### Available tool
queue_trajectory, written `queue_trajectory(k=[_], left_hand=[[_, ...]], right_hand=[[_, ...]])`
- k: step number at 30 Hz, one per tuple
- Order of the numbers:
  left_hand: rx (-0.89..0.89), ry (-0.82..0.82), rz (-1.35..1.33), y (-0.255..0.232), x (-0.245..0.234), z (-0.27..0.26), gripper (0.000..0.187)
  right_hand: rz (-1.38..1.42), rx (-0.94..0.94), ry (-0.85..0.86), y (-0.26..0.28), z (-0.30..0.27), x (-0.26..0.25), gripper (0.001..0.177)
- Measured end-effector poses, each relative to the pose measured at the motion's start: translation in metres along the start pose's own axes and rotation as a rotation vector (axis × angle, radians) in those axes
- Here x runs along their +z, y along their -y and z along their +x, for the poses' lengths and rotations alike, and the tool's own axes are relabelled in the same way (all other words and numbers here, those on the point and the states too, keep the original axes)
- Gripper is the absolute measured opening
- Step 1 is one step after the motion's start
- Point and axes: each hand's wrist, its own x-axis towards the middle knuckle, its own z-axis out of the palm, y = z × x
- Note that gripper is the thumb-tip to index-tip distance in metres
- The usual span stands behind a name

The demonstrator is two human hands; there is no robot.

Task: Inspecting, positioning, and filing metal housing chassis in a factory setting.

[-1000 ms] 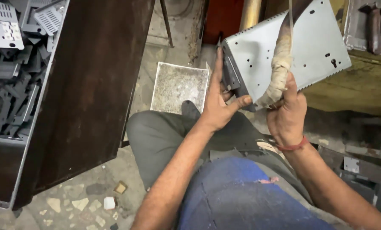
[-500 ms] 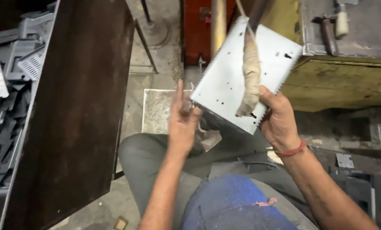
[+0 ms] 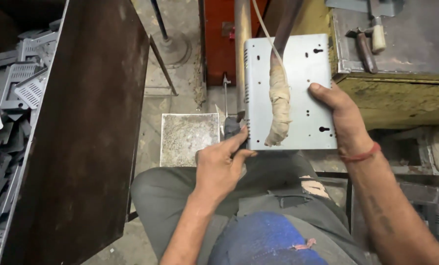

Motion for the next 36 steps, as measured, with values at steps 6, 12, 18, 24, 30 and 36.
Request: queue_trajectory(k=[6, 12, 18, 24, 30, 36], left_hand=[[0.015, -0.001, -0.050, -0.006, 0.005, 0.007, 0.031], [0.005, 0.028, -0.077, -0.017, -0.006, 0.011, 0.046], [-0.366, 0.252, -0.062, -0.001, 0.003, 0.000, 0.075], [-0.231, 0.103, -0.629, 0.011, 0.020, -0.010, 0.064], [-0.240, 0.084, -0.093, -0.007, 0.006, -0.001, 0.059], [0.120, 0.011, 0.035, -0.030, -0.020, 0.016, 0.034]], right_hand=[[-0.153, 0.018, 0.028, 0.002, 0.003, -0.006, 0.035], [-0.114, 0.063, 0.096, 0.000, 0.000, -0.005, 0.053], [0.015, 0.106, 0.073, -0.018, -0.005, -0.001, 0.058], [-0.019, 0.146, 0.078, -0.025, -0.006, -0.010, 0.056], [0.009, 0.081, 0.077, -0.032, 0.000, -0.021, 0.049], [-0.041, 0.138, -0.023, -0.012, -0.003, -0.009, 0.046]])
